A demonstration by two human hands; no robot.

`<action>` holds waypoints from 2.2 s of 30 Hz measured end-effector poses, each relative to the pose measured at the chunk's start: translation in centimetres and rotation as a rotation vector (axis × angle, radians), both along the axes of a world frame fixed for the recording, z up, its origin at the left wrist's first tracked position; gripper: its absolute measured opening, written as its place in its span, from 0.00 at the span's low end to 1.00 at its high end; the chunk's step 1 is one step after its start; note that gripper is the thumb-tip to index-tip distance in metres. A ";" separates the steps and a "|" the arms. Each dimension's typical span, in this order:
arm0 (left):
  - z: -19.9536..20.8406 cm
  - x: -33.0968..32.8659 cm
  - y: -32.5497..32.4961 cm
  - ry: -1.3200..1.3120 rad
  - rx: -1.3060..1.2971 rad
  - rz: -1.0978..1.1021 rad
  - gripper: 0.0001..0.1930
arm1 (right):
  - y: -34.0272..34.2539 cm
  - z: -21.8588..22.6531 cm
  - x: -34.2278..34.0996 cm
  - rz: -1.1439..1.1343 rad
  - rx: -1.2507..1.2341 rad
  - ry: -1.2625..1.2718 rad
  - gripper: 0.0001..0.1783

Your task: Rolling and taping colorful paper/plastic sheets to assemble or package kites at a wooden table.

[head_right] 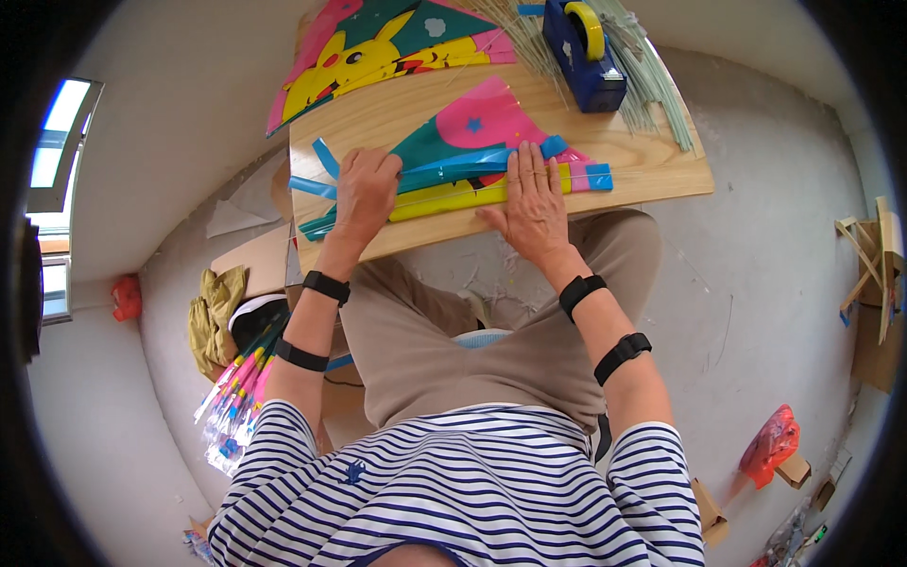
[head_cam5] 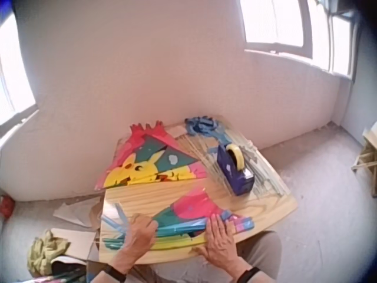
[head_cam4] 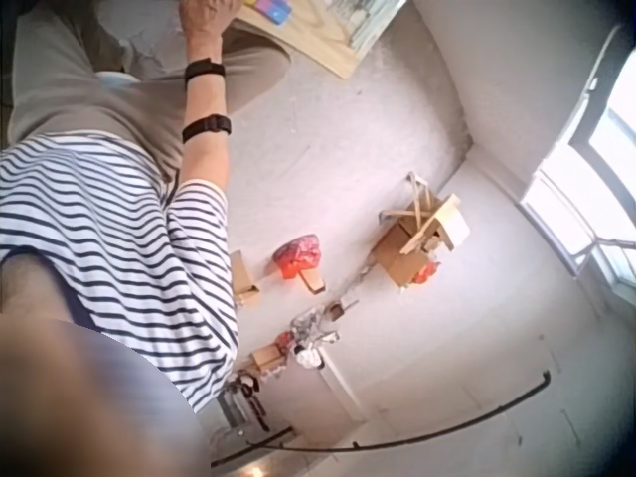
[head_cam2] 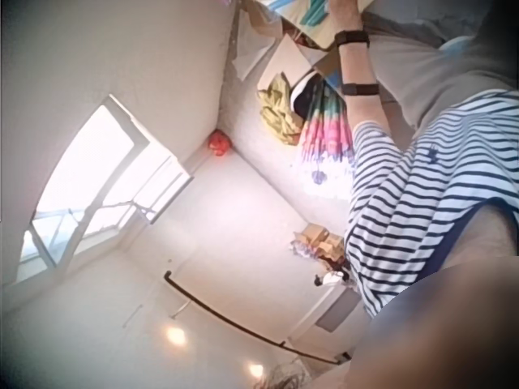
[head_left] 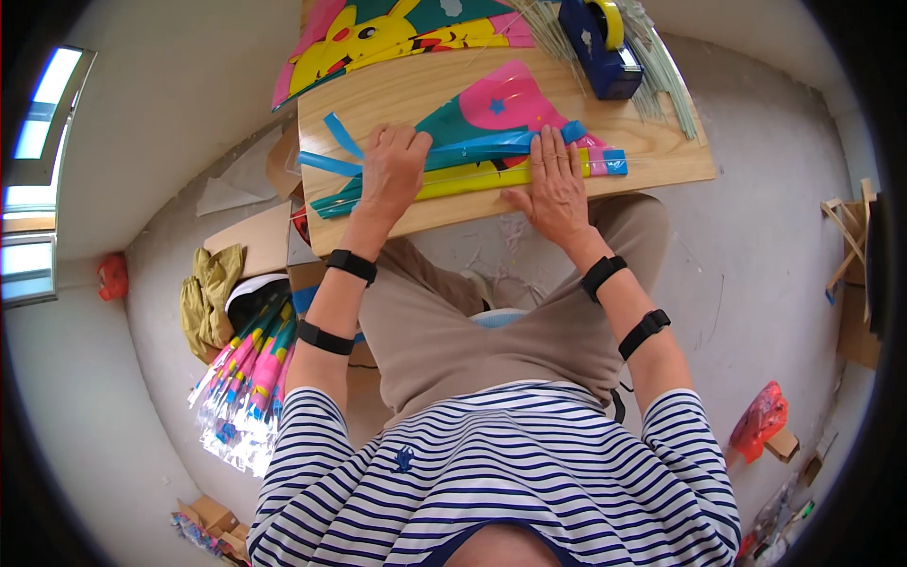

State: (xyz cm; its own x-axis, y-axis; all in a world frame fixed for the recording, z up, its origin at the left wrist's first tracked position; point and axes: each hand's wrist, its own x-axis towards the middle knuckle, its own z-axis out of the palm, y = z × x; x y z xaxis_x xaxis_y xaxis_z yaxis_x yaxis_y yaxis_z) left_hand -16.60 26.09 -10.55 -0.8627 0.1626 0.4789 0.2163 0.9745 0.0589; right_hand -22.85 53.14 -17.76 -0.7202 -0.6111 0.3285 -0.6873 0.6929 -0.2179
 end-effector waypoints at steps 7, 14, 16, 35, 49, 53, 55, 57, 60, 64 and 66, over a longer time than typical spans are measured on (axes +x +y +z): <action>0.1 2.1 -2.0 -0.095 0.141 0.002 0.09 | -0.1 0.1 0.1 -0.009 0.009 0.001 0.55; 0.4 2.8 -4.2 -0.419 0.745 0.164 0.11 | -0.2 -0.1 0.0 0.010 0.004 0.030 0.54; 0.9 2.7 -4.9 -0.426 0.815 0.153 0.12 | -0.2 -0.1 0.0 0.007 0.018 0.028 0.53; 2.8 2.7 -8.6 -0.839 1.404 0.140 0.08 | -0.1 -0.1 -0.2 0.005 0.068 0.056 0.52; 2.6 1.7 -9.3 -0.794 1.238 0.181 0.19 | 0.0 -0.2 -0.2 0.005 0.060 0.063 0.53; 2.2 1.4 -9.3 -0.843 1.127 0.266 0.16 | 0.0 -0.5 -0.2 0.004 0.046 0.073 0.53; 1.8 1.5 -9.6 -0.865 1.115 0.309 0.15 | -0.1 -0.5 -0.2 0.011 0.018 0.062 0.53; 1.4 1.6 -9.8 -0.888 1.083 0.327 0.12 | -0.1 -0.4 -0.2 0.010 0.017 0.058 0.53; 0.8 1.7 -9.8 -0.866 1.058 0.338 0.11 | -0.1 -0.3 -0.1 0.013 0.016 0.047 0.54; 0.8 1.7 -9.8 -0.854 0.999 0.330 0.11 | -0.1 -0.3 -0.1 0.011 0.023 0.038 0.55; 1.2 1.8 -9.8 -0.897 1.174 0.286 0.12 | -0.1 -0.4 -0.1 0.005 0.022 0.037 0.55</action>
